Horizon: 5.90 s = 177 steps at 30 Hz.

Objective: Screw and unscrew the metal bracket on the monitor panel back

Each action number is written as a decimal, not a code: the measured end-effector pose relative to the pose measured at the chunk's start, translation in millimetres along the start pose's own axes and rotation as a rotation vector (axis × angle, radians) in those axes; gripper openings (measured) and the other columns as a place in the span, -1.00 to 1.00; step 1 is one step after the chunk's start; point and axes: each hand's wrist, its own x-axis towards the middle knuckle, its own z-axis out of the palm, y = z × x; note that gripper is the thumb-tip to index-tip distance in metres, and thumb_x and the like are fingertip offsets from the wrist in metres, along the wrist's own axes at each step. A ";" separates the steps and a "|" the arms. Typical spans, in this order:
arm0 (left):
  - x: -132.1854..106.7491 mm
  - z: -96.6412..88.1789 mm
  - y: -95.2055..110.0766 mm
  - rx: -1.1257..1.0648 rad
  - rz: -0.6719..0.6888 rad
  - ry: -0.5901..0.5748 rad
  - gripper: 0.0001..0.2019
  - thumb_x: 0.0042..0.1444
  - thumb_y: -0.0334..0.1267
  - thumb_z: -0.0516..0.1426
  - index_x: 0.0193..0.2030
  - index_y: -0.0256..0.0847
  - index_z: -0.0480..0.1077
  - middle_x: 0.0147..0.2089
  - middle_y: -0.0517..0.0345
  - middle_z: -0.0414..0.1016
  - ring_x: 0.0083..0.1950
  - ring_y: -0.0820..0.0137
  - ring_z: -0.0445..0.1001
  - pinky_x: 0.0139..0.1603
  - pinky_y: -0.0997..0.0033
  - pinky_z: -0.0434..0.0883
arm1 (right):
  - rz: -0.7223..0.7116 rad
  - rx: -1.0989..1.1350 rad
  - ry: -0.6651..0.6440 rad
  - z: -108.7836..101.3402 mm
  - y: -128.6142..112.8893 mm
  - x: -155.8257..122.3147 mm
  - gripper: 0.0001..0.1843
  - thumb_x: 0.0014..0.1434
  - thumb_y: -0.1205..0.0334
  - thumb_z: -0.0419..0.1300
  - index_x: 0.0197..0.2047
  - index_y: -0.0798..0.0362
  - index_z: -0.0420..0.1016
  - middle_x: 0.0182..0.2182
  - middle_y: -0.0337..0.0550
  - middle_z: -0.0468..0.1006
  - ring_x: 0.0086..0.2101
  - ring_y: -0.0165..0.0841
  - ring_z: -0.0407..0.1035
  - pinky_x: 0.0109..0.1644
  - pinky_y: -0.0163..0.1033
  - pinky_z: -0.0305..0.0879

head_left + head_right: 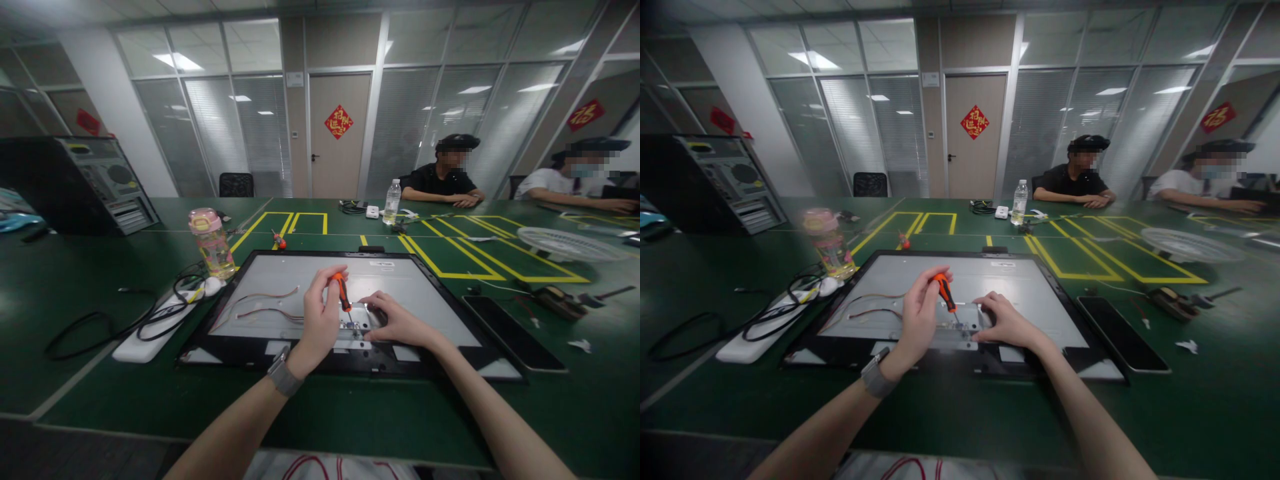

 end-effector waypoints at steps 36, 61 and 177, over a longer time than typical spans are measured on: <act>-2.7 -1.8 3.3 0.210 0.324 -0.185 -0.82 0.25 -0.34 0.13 -0.02 -0.14 0.44 -0.11 0.07 0.56 -0.10 0.38 0.54 -0.07 0.37 0.48 | -0.037 -0.025 0.016 2.0 2.0 0.9 -0.36 -0.05 0.08 0.45 0.10 -0.03 0.41 -0.08 -0.11 0.34 -0.08 -0.14 0.29 0.04 -0.03 0.30; -1.3 -3.5 5.8 0.125 0.190 -0.143 -0.70 0.34 -0.39 -0.04 0.11 -0.14 0.40 -0.13 0.08 0.46 -0.13 0.41 0.46 -0.11 0.41 0.40 | 0.001 -0.022 0.002 -1.1 -4.2 -0.1 -0.35 -0.09 0.11 0.47 0.08 -0.05 0.41 -0.11 -0.12 0.34 -0.07 -0.14 0.30 0.06 -0.04 0.30; -2.5 -1.2 3.4 0.165 0.143 -0.021 -0.75 0.34 -0.33 -0.01 0.00 -0.13 0.47 -0.10 0.07 0.42 -0.06 0.36 0.43 -0.03 0.34 0.39 | -0.008 -0.020 0.002 -0.8 -2.4 0.9 -0.33 -0.09 0.08 0.47 0.10 -0.03 0.41 -0.12 -0.13 0.33 -0.09 -0.15 0.30 0.03 -0.05 0.30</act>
